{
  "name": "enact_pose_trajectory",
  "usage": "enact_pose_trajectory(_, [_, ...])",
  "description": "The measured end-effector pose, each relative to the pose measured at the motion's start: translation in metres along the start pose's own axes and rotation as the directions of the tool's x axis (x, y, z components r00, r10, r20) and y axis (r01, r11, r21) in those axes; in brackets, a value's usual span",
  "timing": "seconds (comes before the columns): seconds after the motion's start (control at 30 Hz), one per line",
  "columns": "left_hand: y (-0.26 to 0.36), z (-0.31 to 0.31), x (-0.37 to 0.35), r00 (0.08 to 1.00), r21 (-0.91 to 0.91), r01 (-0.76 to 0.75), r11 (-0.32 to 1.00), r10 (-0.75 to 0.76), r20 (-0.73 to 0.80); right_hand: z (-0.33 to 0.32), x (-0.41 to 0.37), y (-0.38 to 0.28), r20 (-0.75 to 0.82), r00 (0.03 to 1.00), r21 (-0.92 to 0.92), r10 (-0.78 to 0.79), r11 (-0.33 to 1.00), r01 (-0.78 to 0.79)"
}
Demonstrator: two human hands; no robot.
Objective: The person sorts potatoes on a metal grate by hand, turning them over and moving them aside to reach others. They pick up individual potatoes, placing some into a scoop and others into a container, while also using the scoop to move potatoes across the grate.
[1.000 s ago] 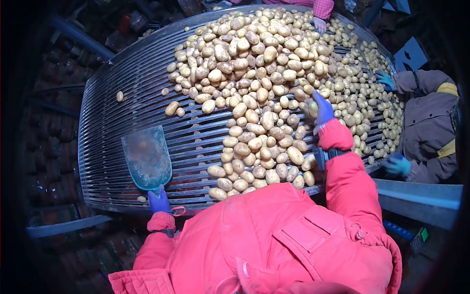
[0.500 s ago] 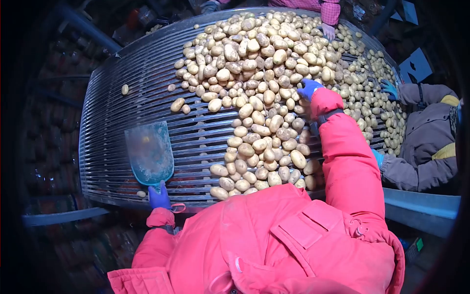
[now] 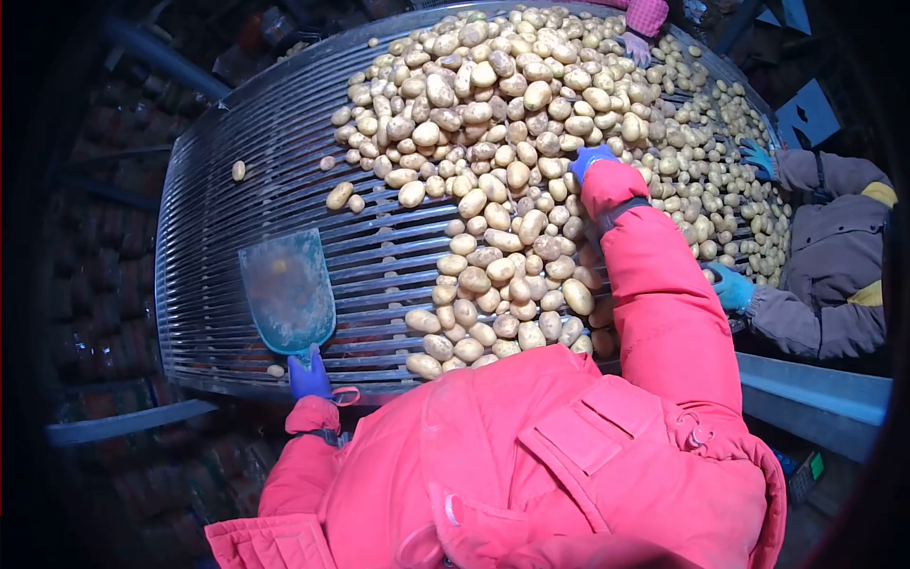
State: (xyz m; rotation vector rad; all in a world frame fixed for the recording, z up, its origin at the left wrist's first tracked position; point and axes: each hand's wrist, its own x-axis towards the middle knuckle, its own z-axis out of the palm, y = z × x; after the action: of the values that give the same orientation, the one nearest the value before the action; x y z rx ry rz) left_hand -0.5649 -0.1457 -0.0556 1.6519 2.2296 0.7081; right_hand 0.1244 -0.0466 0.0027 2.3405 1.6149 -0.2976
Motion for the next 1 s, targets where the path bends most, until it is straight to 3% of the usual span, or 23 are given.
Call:
enact_pose_trajectory(0.13, [0.012,-0.004,-0.003,1.000,0.011,0.000,1.000,0.000,0.001,0.018,0.016,0.009,0.015,0.997,-0.037,-0.082,0.996,0.082])
enact_pose_trajectory(0.3, [0.002,0.000,0.000,1.000,0.053,-0.002,0.999,0.003,-0.024,0.012,0.006,0.017,0.165,0.984,0.168,-0.067,0.985,0.038])
enact_pose_trajectory(0.37, [-0.002,0.001,0.001,1.000,0.049,-0.005,0.999,0.006,-0.020,0.020,-0.019,0.020,0.064,0.989,0.224,-0.135,0.967,0.118])
enact_pose_trajectory(0.4, [-0.004,0.002,0.002,1.000,0.048,-0.008,0.999,0.009,-0.021,0.032,-0.025,0.029,0.015,0.984,0.361,-0.177,0.919,0.160])
enact_pose_trajectory(0.47, [-0.003,0.002,0.001,1.000,0.052,-0.003,0.999,0.004,-0.026,0.074,-0.021,0.059,-0.051,0.951,0.541,-0.306,0.792,0.284])
enact_pose_trajectory(0.53, [0.003,0.001,-0.001,0.999,0.061,0.012,0.998,-0.009,-0.039,0.067,-0.045,0.061,0.160,0.966,0.766,-0.202,0.643,0.007])
enact_pose_trajectory(0.57, [0.000,0.001,0.000,0.999,0.052,-0.007,0.999,0.008,-0.036,0.075,-0.058,0.064,0.009,0.971,0.815,-0.239,0.565,0.132])
enact_pose_trajectory(0.63, [-0.007,0.003,0.002,0.999,0.026,-0.041,0.999,0.042,-0.029,0.071,-0.091,0.080,0.007,0.969,0.901,-0.249,0.423,0.102])
enact_pose_trajectory(0.73, [-0.007,0.003,0.002,1.000,0.031,-0.016,0.999,0.016,-0.022,0.072,-0.107,0.094,-0.027,0.861,0.975,-0.508,-0.203,-0.088])
enact_pose_trajectory(0.8, [0.004,-0.001,-0.003,1.000,-0.042,-0.021,0.999,0.021,-0.009,0.076,-0.115,0.094,0.066,0.948,0.854,-0.312,-0.473,-0.216])
enact_pose_trajectory(0.87, [0.014,-0.002,-0.004,1.000,-0.044,-0.012,0.999,0.012,-0.006,0.069,-0.117,0.083,0.020,0.976,0.848,-0.217,-0.513,-0.131])
enact_pose_trajectory(0.97, [0.008,-0.002,-0.001,1.000,0.045,0.020,0.999,-0.020,-0.009,0.052,-0.107,0.053,-0.293,0.915,0.948,-0.279,-0.207,0.240])
enact_pose_trajectory(1.0, [0.005,-0.001,0.000,1.000,0.059,0.024,0.998,-0.023,-0.009,0.059,-0.096,0.051,-0.189,0.938,0.981,-0.292,-0.019,0.192])
